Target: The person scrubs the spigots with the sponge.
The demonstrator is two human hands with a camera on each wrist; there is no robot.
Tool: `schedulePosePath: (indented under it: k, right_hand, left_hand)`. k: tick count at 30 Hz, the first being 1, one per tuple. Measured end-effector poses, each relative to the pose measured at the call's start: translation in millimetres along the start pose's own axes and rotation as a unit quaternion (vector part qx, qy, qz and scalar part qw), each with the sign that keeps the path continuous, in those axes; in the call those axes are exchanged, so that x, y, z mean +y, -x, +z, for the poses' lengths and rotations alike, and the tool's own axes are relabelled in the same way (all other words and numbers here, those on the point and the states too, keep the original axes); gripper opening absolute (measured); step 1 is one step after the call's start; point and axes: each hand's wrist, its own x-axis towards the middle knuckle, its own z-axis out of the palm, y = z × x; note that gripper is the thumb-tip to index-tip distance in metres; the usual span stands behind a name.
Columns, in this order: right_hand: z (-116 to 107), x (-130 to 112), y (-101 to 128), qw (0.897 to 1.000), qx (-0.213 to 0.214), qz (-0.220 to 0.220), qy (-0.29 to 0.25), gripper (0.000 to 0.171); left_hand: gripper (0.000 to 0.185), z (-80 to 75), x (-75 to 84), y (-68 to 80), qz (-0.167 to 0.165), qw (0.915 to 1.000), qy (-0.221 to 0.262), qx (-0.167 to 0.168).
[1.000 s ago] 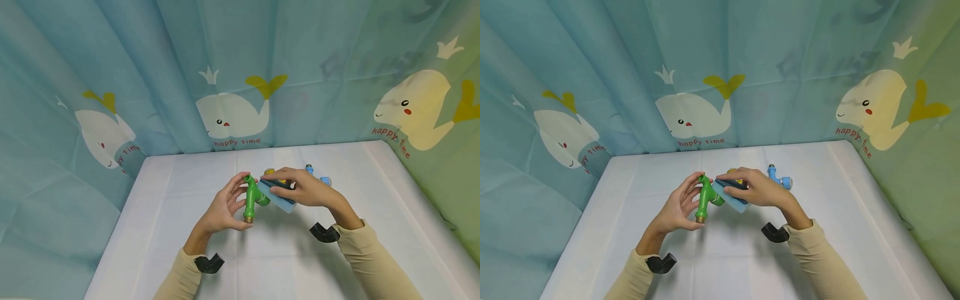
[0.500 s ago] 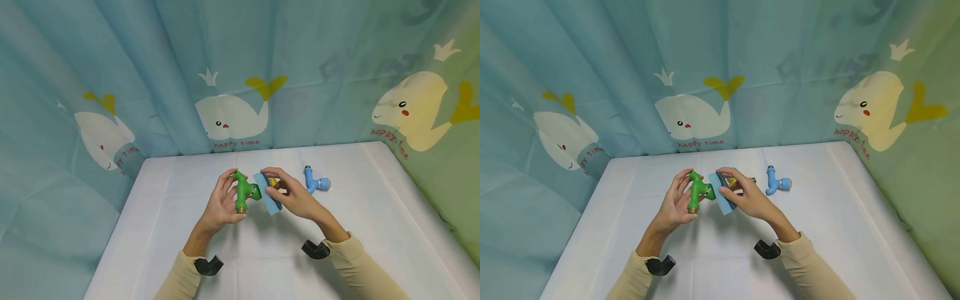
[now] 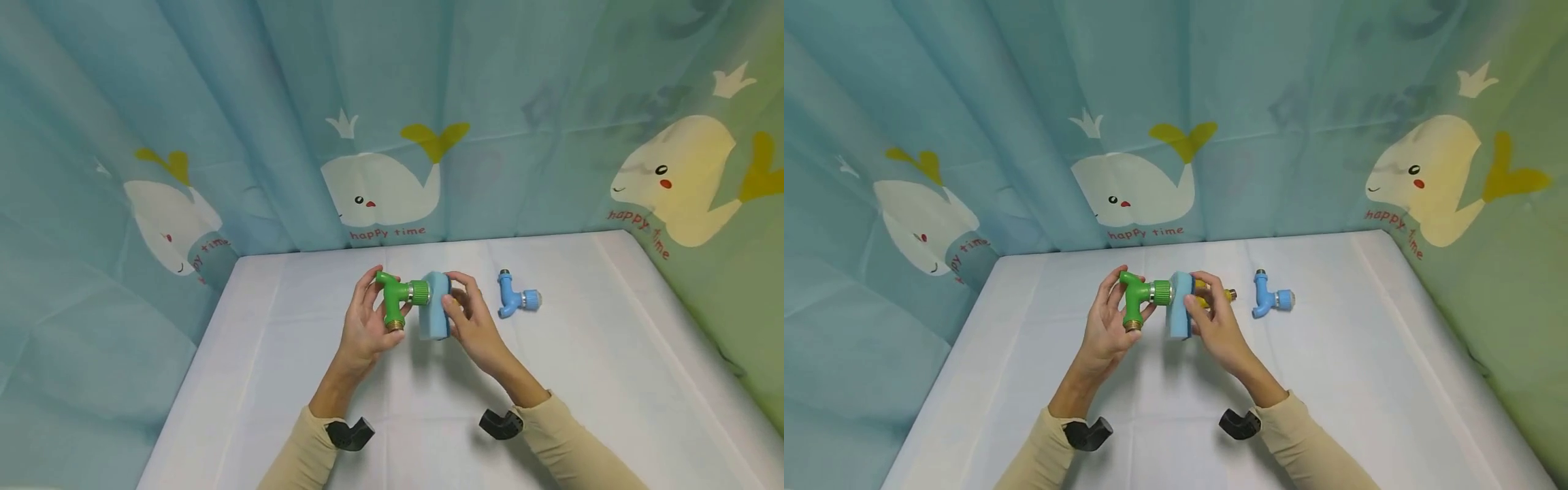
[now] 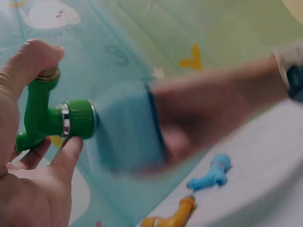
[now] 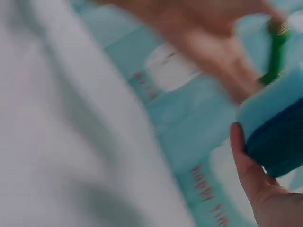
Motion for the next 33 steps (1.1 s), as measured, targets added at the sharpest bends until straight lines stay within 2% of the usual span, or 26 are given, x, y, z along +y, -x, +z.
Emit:
schedulePosePath:
  k: [3,6,8,10,14,18,24,27,29,30,31,32,33]
  right_hand:
    - [-2,-7,0,0.999,0.022,-0.025,-0.009,0.049]
    - [-4,-9,-1,1.0,0.017,-0.024,0.003,0.05]
    - [-6,-7,0,1.0,0.016,-0.013,0.017,0.05]
    - [-8,-5,0,0.999,0.024,-0.007,0.03,0.048]
    - [-12,-5,-1,0.998,0.034,-0.022,0.052,0.048]
    - [-15,-6,-3,0.997,0.03,-0.033,0.063,0.049]
    - [-15,-5,-2,0.997,0.03,-0.034,0.067,0.049]
    - [-15,-5,-2,0.997,0.029,-0.032,0.069,0.048]
    - [-15,-7,0,0.997,0.025,-0.034,0.072,0.047]
    - [-16,-8,1,0.996,0.024,-0.036,0.072,0.047]
    - [-16,-9,2,0.996,0.023,-0.038,0.072,0.047]
    - [-17,-10,2,0.996,0.024,-0.039,0.072,0.048]
    - [-18,-11,3,0.996,0.025,-0.041,0.07,0.048]
  left_hand:
    - [0.112,-0.7,-1.0,-1.1,0.002,0.9998,-0.02,-0.003]
    - [0.112,-3.3,-0.7,-0.2,-0.005,0.9985,-0.055,-0.004]
    - [0.113,-5.4,0.1,1.4,-0.016,0.9943,-0.105,-0.008]
    - [0.114,-7.7,1.4,2.7,-0.029,0.9857,-0.165,-0.015]
    - [0.118,-11.9,3.3,5.4,-0.051,0.9613,-0.27,-0.02]
    - [0.122,-15.3,0.9,6.4,-0.055,0.936,-0.347,-0.02]
    - [0.11,-18.3,-3.9,6.1,-0.023,0.8914,-0.452,-0.024]
    - [0.108,-19.8,-4.6,5.7,-0.009,0.8658,-0.498,-0.049]
    - [0.105,-21.3,-6.3,6.4,-0.006,0.8546,-0.515,-0.069]
    - [0.103,-22.4,-7.9,7.1,-0.006,0.8543,-0.514,-0.076]
    - [0.1,-23.1,-9.3,8.1,-0.009,0.859,-0.505,-0.081]
    - [0.097,-23.9,-11.2,9.5,-0.015,0.8684,-0.489,-0.082]
    - [0.094,-24.4,-12.8,10.8,-0.019,0.8813,-0.465,-0.079]
